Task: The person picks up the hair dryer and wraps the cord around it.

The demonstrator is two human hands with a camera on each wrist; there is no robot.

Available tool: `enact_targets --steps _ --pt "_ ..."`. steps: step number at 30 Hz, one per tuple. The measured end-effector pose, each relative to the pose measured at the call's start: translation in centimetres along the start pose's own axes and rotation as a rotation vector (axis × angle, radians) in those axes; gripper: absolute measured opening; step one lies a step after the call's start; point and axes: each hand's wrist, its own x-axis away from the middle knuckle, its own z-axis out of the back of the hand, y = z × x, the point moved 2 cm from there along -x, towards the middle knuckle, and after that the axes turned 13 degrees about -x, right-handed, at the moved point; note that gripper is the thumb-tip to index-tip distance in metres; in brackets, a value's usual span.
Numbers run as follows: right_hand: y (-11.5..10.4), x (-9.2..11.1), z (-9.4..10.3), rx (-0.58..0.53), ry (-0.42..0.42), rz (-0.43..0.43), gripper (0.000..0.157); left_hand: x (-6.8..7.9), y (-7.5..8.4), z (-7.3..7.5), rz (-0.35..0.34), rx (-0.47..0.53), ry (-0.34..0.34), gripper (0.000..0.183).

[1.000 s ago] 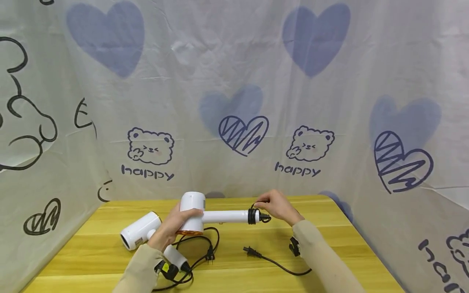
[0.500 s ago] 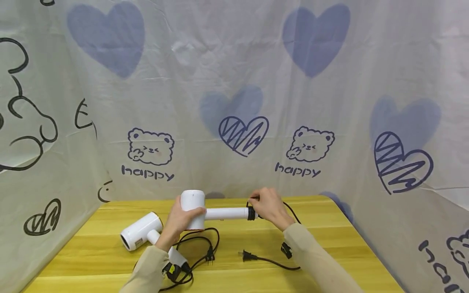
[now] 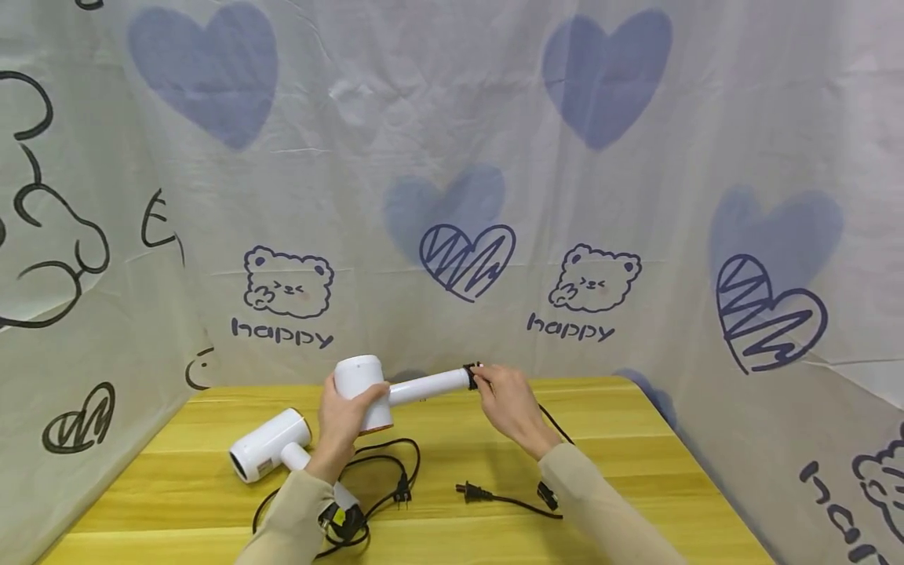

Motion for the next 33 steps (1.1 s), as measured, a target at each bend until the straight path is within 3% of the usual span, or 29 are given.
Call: enact_targets --steps 7,12,15,18,21,23,27,33 --pt "0.7 0.7 0.2 0.003 -0.01 0.072 0.027 -0.3 -0.7 0.2 0.147 0.169 -0.001 0.084" --pt "1.5 1.5 0.4 0.021 -0.079 0.089 0.031 -0.7 -0.9 0.7 0.22 0.244 0.001 0.088" --pt "2.4 1.5 0.7 -0.053 -0.145 0.005 0.031 -1.0 -1.0 0.9 0.255 0.281 -0.029 0.087" --pt "3.6 1.2 1.3 -0.215 -0.208 -0.166 0.025 -1.2 -1.0 1.0 0.268 0.323 -0.072 0.083" --pt "5.0 0.6 2.0 -0.378 -0.27 -0.345 0.029 -1.5 -0.9 1.2 0.268 0.363 -0.124 0.077" --pt "6.0 0.4 2.5 -0.412 -0.304 -0.412 0.03 -1.7 -0.6 1.2 0.264 0.425 -0.17 0.072" --pt "8.4 0.7 3.4 -0.377 -0.307 -0.496 0.029 -1.9 -0.2 1.6 0.268 0.476 -0.235 0.067" --pt "9.4 0.9 4.5 -0.186 -0.162 -0.555 0.027 -1.6 -0.5 1.6 0.232 0.349 -0.296 0.072"
